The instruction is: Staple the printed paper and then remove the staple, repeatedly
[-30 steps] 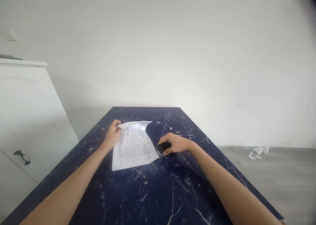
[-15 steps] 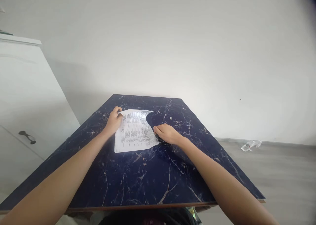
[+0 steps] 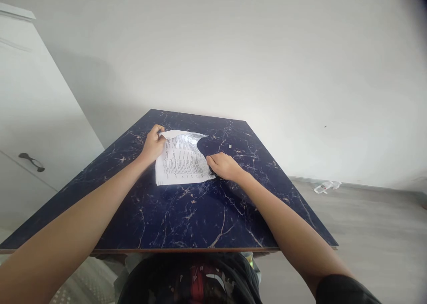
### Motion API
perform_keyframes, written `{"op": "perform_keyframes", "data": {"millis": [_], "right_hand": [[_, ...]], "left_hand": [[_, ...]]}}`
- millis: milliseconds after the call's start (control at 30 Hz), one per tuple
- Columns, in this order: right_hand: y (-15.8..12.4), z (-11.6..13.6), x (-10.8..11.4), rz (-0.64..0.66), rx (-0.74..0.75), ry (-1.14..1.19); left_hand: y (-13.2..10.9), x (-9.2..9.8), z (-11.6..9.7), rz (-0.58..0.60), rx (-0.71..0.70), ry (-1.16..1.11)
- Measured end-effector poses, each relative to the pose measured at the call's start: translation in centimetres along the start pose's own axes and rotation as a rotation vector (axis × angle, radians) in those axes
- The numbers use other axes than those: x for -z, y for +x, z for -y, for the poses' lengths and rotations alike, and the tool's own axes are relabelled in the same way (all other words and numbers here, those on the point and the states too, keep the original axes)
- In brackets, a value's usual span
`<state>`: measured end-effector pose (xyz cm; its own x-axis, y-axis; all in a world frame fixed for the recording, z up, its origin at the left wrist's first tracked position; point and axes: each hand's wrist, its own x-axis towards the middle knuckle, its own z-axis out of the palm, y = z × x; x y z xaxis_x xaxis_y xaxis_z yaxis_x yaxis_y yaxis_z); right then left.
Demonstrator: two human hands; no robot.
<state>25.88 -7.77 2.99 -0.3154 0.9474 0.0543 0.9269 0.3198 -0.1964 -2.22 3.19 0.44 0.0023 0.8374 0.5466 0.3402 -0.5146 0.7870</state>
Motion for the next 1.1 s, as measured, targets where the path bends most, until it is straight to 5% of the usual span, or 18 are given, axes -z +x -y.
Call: {"op": "perform_keyframes", "data": {"millis": [633, 1100], "right_hand": [[0.1, 0.0, -0.5, 0.010, 0.012, -0.061], [0.0, 2.5, -2.3, 0.031, 0.028, -0.298]], "left_hand": [[-0.1, -0.2, 0.1, -0.025, 0.025, 0.027], [-0.2, -0.2, 0.5, -0.041, 0.001, 0.032]]}}
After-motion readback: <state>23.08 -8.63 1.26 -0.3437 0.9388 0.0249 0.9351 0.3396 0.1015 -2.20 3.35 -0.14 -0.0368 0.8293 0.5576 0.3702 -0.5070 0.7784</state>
